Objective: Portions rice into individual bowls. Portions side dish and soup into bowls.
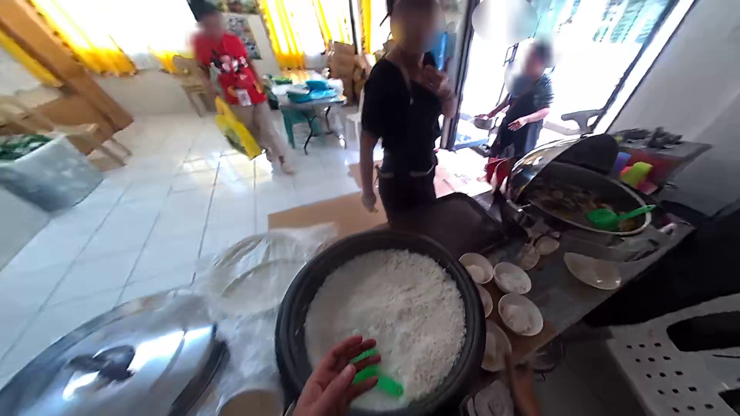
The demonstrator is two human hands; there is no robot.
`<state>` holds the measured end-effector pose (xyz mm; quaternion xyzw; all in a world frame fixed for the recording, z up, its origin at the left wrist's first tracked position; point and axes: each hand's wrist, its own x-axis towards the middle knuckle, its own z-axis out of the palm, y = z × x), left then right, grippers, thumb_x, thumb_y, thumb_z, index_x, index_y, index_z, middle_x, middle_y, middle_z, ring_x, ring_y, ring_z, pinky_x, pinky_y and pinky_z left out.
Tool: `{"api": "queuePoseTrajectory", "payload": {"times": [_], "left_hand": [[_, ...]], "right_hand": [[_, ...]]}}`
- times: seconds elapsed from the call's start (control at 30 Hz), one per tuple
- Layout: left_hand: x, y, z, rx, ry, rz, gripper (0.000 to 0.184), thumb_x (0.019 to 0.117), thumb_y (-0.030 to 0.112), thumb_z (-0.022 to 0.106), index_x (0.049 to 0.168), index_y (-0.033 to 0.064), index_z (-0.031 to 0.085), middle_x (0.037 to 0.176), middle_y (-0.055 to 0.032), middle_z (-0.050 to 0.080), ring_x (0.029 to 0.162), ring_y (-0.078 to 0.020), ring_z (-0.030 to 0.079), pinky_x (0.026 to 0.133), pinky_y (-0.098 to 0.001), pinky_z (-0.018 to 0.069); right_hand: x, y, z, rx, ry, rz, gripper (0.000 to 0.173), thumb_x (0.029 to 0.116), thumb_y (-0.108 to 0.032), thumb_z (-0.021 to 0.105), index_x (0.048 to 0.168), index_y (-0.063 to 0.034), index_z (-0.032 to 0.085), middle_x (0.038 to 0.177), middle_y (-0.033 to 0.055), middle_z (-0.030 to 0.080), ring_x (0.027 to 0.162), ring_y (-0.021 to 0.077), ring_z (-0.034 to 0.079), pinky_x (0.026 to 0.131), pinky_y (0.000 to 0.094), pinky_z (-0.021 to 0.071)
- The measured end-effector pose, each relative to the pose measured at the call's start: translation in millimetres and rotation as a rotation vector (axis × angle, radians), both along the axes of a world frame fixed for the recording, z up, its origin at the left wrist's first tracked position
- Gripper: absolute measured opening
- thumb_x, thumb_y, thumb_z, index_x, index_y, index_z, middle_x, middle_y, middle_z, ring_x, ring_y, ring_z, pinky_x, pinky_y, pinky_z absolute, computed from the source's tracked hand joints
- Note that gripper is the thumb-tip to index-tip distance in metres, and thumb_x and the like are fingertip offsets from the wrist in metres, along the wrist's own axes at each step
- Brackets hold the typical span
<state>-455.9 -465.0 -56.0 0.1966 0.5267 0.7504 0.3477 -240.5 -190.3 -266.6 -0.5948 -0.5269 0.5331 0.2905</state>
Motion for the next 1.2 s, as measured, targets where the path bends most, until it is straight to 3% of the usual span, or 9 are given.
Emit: {"api": "queuePoseTrajectory", "payload": {"times": [0.17,0.33,0.37,0.43,0.63,0.77,0.9,1.07,1.2], "left_hand": [[-0.6,-59.2,6.7,-0.157,0.227,0.326,0.043,0.0959,0.023,0.057,0.134,0.0050,0.050,0.128,-0.0014,0.066,0.111,-0.0168,0.068,0.088,-0.0344,0.0606],[4.7,-131.6,-8.3,-0.563,0.450,0.631,0.054,0.0934,0.020,0.062,0.137,-0.0085,0.047,0.136,-0.0199,0.057,0.120,-0.0184,0.061,0.098,-0.0322,0.0523],[6.9,-143.5,-13.1,-0.631,0.453,0.664,0.055,0.0941,0.020,0.062,0.138,-0.0089,0.047,0.139,-0.0242,0.055,0.125,-0.0248,0.058,0.101,-0.0371,0.0505],[9.8,-163.2,-24.8,-0.757,0.430,0.682,0.055,0.0958,0.017,0.064,0.140,-0.0098,0.047,0.142,-0.0296,0.051,0.130,-0.0353,0.054,0.104,-0.0466,0.0473],[12.3,-204.8,-71.4,-1.185,0.215,0.509,0.060,0.0972,0.021,0.069,0.142,-0.0106,0.047,0.147,-0.0360,0.042,0.133,-0.0504,0.046,0.108,-0.0614,0.0386],[12.7,-216.4,-111.3,-1.274,0.040,0.440,0.066,0.0991,0.024,0.067,0.146,-0.0123,0.039,0.143,-0.0375,0.046,0.130,-0.0501,0.050,0.108,-0.0612,0.0397],[9.1,-215.5,-145.6,-1.178,-0.149,0.467,0.062,0.1031,0.023,0.062,0.150,-0.0062,0.034,0.128,-0.0339,0.059,0.105,-0.0452,0.067,0.089,-0.0577,0.0546],[3.6,-216.4,-162.6,-1.124,-0.168,0.486,0.047,0.1049,0.011,0.054,0.147,-0.0066,0.039,0.130,-0.0356,0.057,0.108,-0.0460,0.066,0.089,-0.0589,0.0552],[5.4,-225.9,-162.9,-1.077,-0.126,0.447,0.052,0.1054,0.018,0.055,0.149,-0.0052,0.037,0.132,-0.0349,0.055,0.108,-0.0463,0.065,0.087,-0.0604,0.0544]], "right_hand": [[23.7,27.4,94.9,0.387,-0.015,0.242,0.078,0.0897,-0.019,0.078,0.143,0.0190,0.036,0.141,0.0418,0.044,0.127,0.0472,0.049,0.105,0.0552,0.0444],[-45.4,17.7,176.4,0.906,-0.173,0.743,0.044,0.0906,-0.028,0.072,0.089,0.0143,0.059,0.120,0.0392,0.056,0.113,0.0496,0.056,0.094,0.0605,0.0463],[-64.8,10.3,183.0,0.953,-0.235,0.864,0.038,0.0907,-0.026,0.072,0.090,0.0116,0.065,0.119,0.0381,0.059,0.111,0.0528,0.058,0.093,0.0658,0.0451],[-103.2,-14.5,193.4,0.874,-0.425,1.157,0.032,0.0953,-0.017,0.072,0.117,0.0059,0.072,0.128,0.0378,0.059,0.120,0.0599,0.054,0.098,0.0772,0.0369],[-181.1,-120.5,162.9,0.785,-0.761,1.801,0.061,0.0962,-0.022,0.072,0.149,-0.0017,0.049,0.134,0.0318,0.060,0.127,0.0511,0.055,0.106,0.0681,0.0370],[-198.6,-138.3,142.5,0.856,-0.906,1.792,0.063,0.0980,-0.017,0.068,0.153,-0.0010,0.041,0.131,0.0325,0.059,0.124,0.0500,0.056,0.105,0.0635,0.0388],[-212.2,-134.1,140.1,0.919,-0.976,1.773,0.061,0.0982,-0.003,0.058,0.156,-0.0022,0.037,0.121,0.0297,0.065,0.117,0.0472,0.061,0.103,0.0598,0.0404],[-218.1,-137.7,139.7,0.917,-0.966,1.821,0.058,0.0980,0.003,0.055,0.154,-0.0012,0.039,0.119,0.0293,0.066,0.117,0.0476,0.060,0.104,0.0603,0.0403],[-214.8,-132.6,175.7,0.869,-0.752,1.612,0.049,0.1031,-0.007,0.052,0.152,-0.0074,0.046,0.124,0.0265,0.064,0.109,0.0444,0.066,0.090,0.0580,0.0512]]}}
